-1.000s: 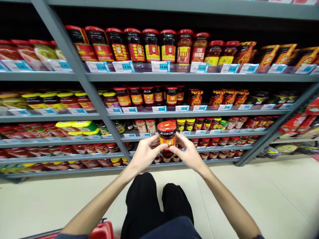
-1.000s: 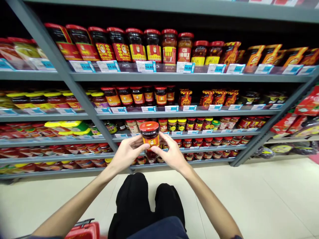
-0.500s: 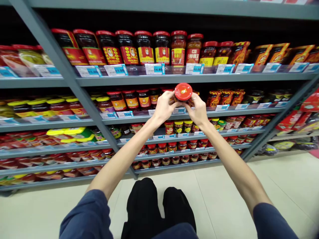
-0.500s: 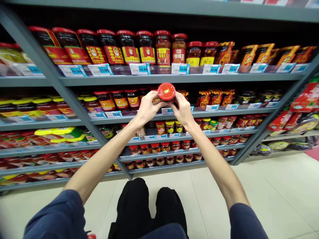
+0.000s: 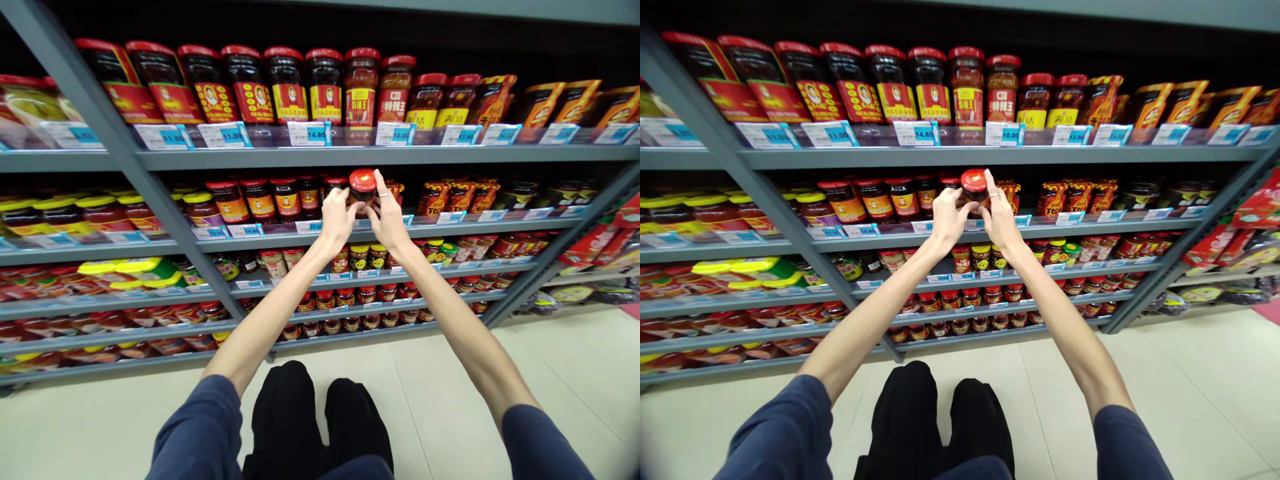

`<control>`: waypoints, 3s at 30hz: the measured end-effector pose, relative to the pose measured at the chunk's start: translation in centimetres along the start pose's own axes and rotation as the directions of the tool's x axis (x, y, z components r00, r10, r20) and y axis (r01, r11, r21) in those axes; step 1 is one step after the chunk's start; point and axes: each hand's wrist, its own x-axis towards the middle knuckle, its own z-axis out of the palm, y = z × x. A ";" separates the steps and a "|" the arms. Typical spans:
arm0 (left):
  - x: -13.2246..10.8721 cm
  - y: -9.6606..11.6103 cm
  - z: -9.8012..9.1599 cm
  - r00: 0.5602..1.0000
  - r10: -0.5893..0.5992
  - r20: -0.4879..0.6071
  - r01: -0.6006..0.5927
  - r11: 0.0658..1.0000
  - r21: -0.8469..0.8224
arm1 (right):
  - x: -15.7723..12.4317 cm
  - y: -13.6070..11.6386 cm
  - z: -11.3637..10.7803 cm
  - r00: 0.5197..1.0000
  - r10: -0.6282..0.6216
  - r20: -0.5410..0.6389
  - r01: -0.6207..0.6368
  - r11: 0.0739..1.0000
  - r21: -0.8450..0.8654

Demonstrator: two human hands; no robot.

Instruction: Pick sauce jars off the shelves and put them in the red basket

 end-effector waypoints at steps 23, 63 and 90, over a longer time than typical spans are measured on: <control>1.2 -4.5 -1.9 0.987 -0.140 -0.077 0.135 0.989 -0.069 | 2.4 2.5 1.9 0.994 0.111 0.019 -0.106 0.979 -0.174; -2.0 -3.0 -3.9 0.961 -0.275 -0.031 0.261 0.865 0.428 | 0.4 0.2 1.5 0.907 0.418 -0.052 -0.420 0.887 -0.191; -1.9 -3.3 -1.3 0.982 -0.078 0.170 0.046 0.982 0.185 | -1.9 2.4 -1.2 0.881 0.425 0.208 -0.465 0.857 0.221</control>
